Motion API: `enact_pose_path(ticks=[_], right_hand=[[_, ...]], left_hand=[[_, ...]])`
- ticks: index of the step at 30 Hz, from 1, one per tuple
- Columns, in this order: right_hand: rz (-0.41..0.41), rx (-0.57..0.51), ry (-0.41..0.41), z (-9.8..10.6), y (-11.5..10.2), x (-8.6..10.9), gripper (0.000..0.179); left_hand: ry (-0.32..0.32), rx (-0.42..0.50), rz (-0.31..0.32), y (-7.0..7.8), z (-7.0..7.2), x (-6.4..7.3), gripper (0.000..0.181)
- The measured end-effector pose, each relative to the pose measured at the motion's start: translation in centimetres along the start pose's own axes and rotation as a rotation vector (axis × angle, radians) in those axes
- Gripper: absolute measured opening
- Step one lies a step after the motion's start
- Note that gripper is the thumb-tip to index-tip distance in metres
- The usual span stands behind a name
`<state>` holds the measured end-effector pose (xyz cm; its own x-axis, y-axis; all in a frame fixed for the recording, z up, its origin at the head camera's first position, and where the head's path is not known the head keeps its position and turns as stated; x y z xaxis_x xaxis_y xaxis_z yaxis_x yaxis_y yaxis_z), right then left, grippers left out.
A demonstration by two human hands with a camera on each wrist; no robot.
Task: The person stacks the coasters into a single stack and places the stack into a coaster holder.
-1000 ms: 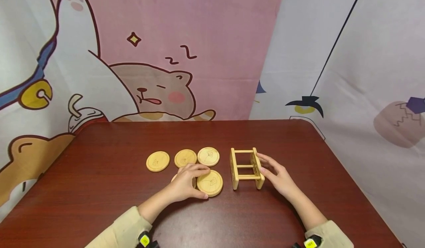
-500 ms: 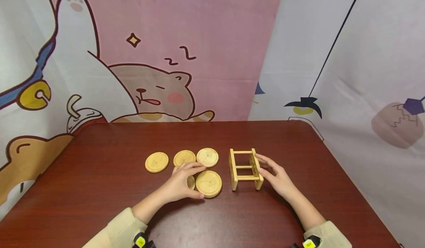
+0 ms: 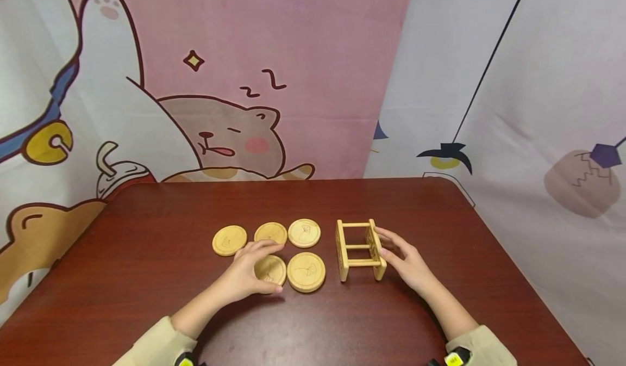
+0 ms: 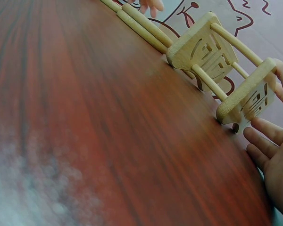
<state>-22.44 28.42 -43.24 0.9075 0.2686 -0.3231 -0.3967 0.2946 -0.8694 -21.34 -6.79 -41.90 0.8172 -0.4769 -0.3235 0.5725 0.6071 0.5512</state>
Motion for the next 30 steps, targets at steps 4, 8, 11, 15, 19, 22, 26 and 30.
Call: enact_pose_path(ticks=[4, 8, 11, 15, 19, 22, 26, 30], right_hand=[[0.005, -0.007, -0.003, 0.0, 0.1, -0.1, 0.045], [0.006, -0.012, -0.002, 0.0, 0.1, -0.1, 0.045], [0.007, -0.011, -0.003, -0.1, 0.1, -0.1, 0.045], [0.003, -0.006, -0.005, -0.1, 0.1, -0.1, 0.045], [-0.005, 0.0, -0.002, -0.1, 0.2, -0.1, 0.044], [-0.02, 0.008, 0.007, 0.0, 0.4, -0.1, 0.044], [-0.028, 0.016, 0.013, 0.0, 0.5, -0.1, 0.044], [-0.025, 0.01, 0.011, 0.0, 0.5, -0.1, 0.044]], left_hand=[[0.004, 0.007, 0.013, -0.5, 0.3, 0.6, 0.082], [0.004, 0.007, 0.027, -0.8, 0.6, 1.0, 0.082], [0.003, 0.002, 0.033, -1.1, 0.8, 1.3, 0.082], [0.006, -0.009, 0.038, -1.5, 1.0, 1.8, 0.083], [0.013, -0.025, 0.04, -2.0, 1.0, 2.3, 0.083], [0.011, -0.04, 0.044, -2.4, 1.0, 2.5, 0.082], [-0.001, -0.05, 0.06, -2.7, 0.9, 2.6, 0.081], [-0.012, -0.047, 0.07, -2.9, 0.8, 2.6, 0.081]])
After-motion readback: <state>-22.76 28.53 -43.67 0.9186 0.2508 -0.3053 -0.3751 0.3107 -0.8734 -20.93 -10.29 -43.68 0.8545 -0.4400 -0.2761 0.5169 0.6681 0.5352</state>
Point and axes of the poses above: each hand's wrist, its own x-axis away from the middle knuckle, its own z-axis out of the back of the hand, y = z × x, the point moved 5 cm from there along -x, towards the middle knuckle, and after that the axes turned 6 degrees about -x, right-handed, at the moved point
